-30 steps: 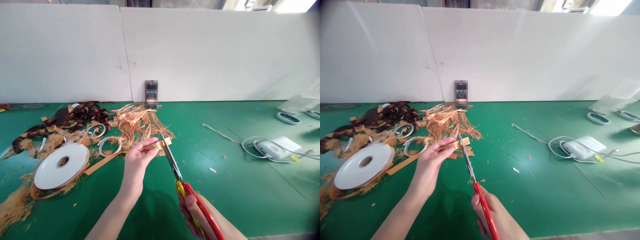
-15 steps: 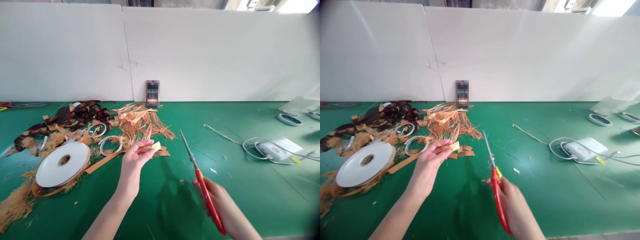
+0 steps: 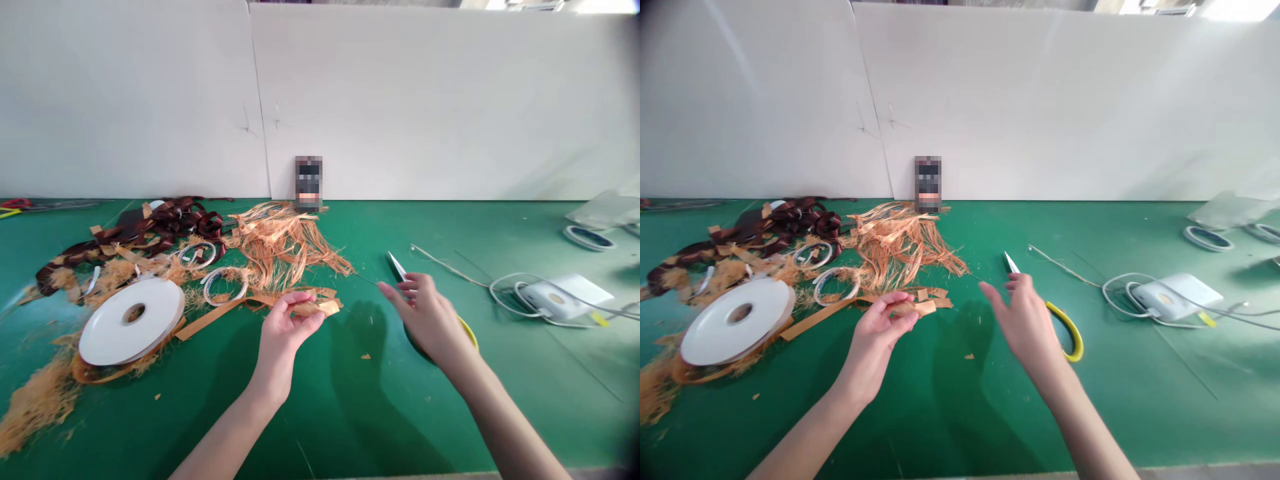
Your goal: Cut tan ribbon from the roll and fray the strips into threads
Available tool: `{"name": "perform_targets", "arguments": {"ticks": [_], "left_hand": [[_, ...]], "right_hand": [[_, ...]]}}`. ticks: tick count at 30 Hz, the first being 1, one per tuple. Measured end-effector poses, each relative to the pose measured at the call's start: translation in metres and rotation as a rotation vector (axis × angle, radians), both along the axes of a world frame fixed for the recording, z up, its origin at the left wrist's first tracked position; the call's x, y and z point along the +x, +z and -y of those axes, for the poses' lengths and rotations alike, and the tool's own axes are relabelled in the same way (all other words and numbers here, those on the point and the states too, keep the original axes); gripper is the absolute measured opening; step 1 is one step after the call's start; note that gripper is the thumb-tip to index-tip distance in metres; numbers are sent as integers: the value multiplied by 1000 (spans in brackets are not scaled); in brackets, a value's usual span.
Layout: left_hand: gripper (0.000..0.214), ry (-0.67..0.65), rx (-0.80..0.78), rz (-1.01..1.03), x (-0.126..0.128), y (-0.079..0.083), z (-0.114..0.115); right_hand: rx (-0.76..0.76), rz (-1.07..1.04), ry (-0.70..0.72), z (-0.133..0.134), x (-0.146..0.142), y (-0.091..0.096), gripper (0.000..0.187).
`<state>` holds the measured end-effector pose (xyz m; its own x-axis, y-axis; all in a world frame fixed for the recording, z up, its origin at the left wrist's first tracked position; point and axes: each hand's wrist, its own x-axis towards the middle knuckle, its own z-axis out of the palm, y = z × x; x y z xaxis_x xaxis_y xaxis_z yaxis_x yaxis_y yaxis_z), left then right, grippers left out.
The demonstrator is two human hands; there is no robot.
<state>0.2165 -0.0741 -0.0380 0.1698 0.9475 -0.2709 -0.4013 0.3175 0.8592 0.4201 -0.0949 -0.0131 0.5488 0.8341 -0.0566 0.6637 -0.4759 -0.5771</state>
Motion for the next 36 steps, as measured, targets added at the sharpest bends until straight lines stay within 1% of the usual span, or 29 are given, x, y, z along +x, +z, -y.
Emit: {"name": "perform_targets", "arguments": {"ticks": [2, 3, 4, 5, 8, 13, 17, 20, 23, 25, 26, 28, 30, 32, 33, 34, 36], "left_hand": [[30, -19, 5, 17, 5, 2, 1], [30, -25, 6, 26, 7, 3, 2], [29, -30, 5, 36, 8, 3, 2], [28, -34, 3, 43, 9, 4, 2], [27, -36, 8, 41, 8, 1, 1], [23, 7, 15, 7, 2, -6, 0], [24, 8, -20, 84, 0, -3, -4], [18, 8, -121, 290, -12, 5, -17], [9, -36, -237, 516, -39, 18, -41], [13, -50, -225, 565, -61, 33, -58], [15, -23, -189, 560, -72, 41, -65], [17, 58, -92, 501, -93, 60, -76], [21, 120, 9, 411, -109, 76, -83], [26, 155, 63, 253, -123, 82, -85], [26, 166, 72, 140, -130, 80, -86], [24, 162, 74, 7, -136, 75, -86], [15, 181, 119, -338, -149, 56, -87]], "right_hand": [[40, -555, 154, -8, -24, 5, 49], [35, -764, 207, -11, -35, 6, 46], [46, -884, 241, -15, -44, 6, 44], [74, -943, 262, -18, -50, 6, 44], [136, -956, 292, -23, -57, 5, 46], [68, -926, 331, -25, -54, 8, 45], [90, -914, 392, -27, -56, 7, 47], [123, -942, 367, -30, -57, 10, 50], [184, -926, 326, -33, -54, 21, 50], [251, -915, 315, -35, -51, 31, 48], [285, -912, 313, -36, -50, 36, 47], [340, -914, 313, -39, -48, 46, 46], [368, -923, 326, -41, -48, 52, 45], [371, -918, 340, -43, -49, 51, 43], [360, -905, 344, -44, -49, 48, 41], [337, -888, 345, -44, -50, 42, 40], [263, -856, 341, -44, -52, 23, 38]]}}
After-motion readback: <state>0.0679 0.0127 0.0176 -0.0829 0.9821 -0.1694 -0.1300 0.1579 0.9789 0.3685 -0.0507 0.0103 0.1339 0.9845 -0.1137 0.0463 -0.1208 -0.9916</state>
